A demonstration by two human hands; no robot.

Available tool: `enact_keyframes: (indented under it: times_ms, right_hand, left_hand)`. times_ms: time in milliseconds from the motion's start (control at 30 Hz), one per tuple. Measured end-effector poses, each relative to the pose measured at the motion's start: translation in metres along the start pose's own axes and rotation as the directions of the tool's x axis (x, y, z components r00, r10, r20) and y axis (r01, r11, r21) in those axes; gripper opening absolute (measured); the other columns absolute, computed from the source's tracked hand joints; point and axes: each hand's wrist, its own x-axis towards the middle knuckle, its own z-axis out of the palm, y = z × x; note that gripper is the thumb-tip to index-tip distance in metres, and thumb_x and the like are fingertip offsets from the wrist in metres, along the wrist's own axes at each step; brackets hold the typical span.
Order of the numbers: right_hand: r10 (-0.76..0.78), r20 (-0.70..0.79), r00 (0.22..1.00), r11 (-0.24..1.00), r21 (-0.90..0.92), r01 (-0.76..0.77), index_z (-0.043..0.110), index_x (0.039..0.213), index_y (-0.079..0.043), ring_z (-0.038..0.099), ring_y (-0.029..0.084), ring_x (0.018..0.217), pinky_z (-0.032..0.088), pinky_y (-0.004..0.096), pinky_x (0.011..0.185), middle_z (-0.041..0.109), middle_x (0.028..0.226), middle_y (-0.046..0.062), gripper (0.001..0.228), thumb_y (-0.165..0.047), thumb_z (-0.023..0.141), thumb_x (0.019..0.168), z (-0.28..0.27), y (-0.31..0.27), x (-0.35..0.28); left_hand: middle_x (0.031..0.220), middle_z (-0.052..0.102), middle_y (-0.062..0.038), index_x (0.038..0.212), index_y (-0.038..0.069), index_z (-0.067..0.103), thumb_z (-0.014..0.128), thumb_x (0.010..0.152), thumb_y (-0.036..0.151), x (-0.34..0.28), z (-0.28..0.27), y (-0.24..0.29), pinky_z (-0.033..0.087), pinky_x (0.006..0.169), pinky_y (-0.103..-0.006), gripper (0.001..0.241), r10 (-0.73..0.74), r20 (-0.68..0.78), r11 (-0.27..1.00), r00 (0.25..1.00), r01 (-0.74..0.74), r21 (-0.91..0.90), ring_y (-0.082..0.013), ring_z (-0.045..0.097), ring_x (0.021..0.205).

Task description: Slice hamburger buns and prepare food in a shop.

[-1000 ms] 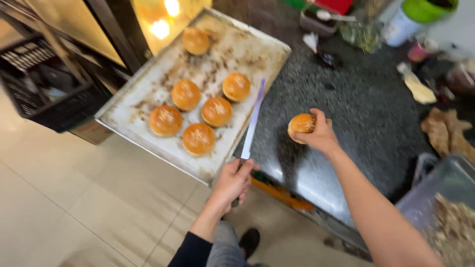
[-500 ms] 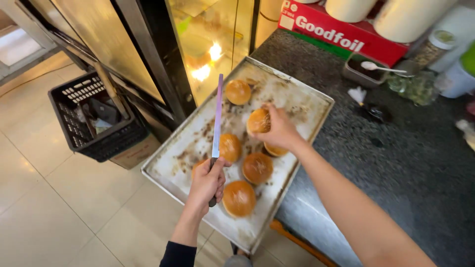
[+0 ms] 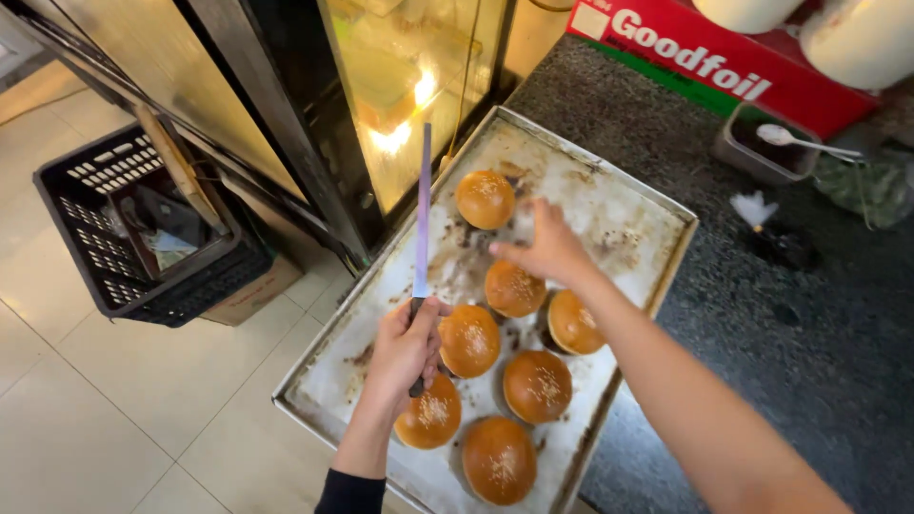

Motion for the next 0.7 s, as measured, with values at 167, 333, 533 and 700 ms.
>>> enact_keyframes:
  times_ms: [167, 333, 533, 700]
  right_hand:
    - [-0.146, -0.085, 0.986, 0.988, 0.041, 0.150, 0.039, 0.151, -0.017, 0.051, 0.044, 0.132, 0.044, 0.048, 0.110, 0.049, 0.142, 0.023, 0.103, -0.050, 0.088, 0.067, 0.009, -0.016, 0.063]
    - [-0.195, -0.025, 0.980, 0.980, -0.030, 0.194, 0.038, 0.152, -0.021, 0.045, 0.050, 0.129, 0.042, 0.051, 0.105, 0.037, 0.145, 0.027, 0.110, -0.044, 0.094, 0.060, 0.028, -0.026, 0.081]
    - [-0.162, -0.176, 0.971, 0.987, -0.037, 0.157, 0.049, 0.146, -0.022, 0.050, 0.051, 0.124, 0.045, 0.054, 0.105, 0.044, 0.137, 0.023, 0.094, -0.041, 0.089, 0.063, -0.005, -0.025, 0.048]
    - [-0.075, -0.244, 0.967, 0.997, 0.005, 0.079, 0.050, 0.145, -0.019, 0.056, 0.045, 0.121, 0.048, 0.050, 0.105, 0.049, 0.130, 0.024, 0.091, -0.043, 0.087, 0.066, -0.059, 0.027, -0.012]
  left_hand:
    - [0.051, 0.038, 0.004, 0.098, 0.004, 0.064, 0.054, 0.103, 0.035, 0.006, 0.001, 0.014, 0.029, 0.032, -0.0272, 0.033, -0.014, -0.004, 1.000, 1.000, 0.014, -0.012, -0.0079, 0.035, 0.035]
    - [0.051, 0.039, 0.004, 0.099, 0.004, 0.066, 0.055, 0.103, 0.035, 0.009, -0.007, 0.013, 0.031, 0.033, -0.0267, 0.033, -0.020, -0.012, 0.999, 1.000, 0.019, -0.030, -0.0078, 0.036, 0.035]
    - [0.051, 0.039, 0.004, 0.101, 0.003, 0.064, 0.053, 0.103, 0.036, 0.004, 0.003, 0.003, 0.032, 0.033, -0.0273, 0.035, -0.044, 0.018, 0.999, 0.999, 0.044, 0.009, -0.0081, 0.037, 0.035]
    - [0.050, 0.038, 0.004, 0.100, 0.003, 0.063, 0.055, 0.103, 0.035, -0.009, 0.047, -0.005, 0.033, 0.034, -0.0271, 0.033, -0.037, 0.106, 0.998, 0.994, 0.031, 0.056, -0.0070, 0.035, 0.036]
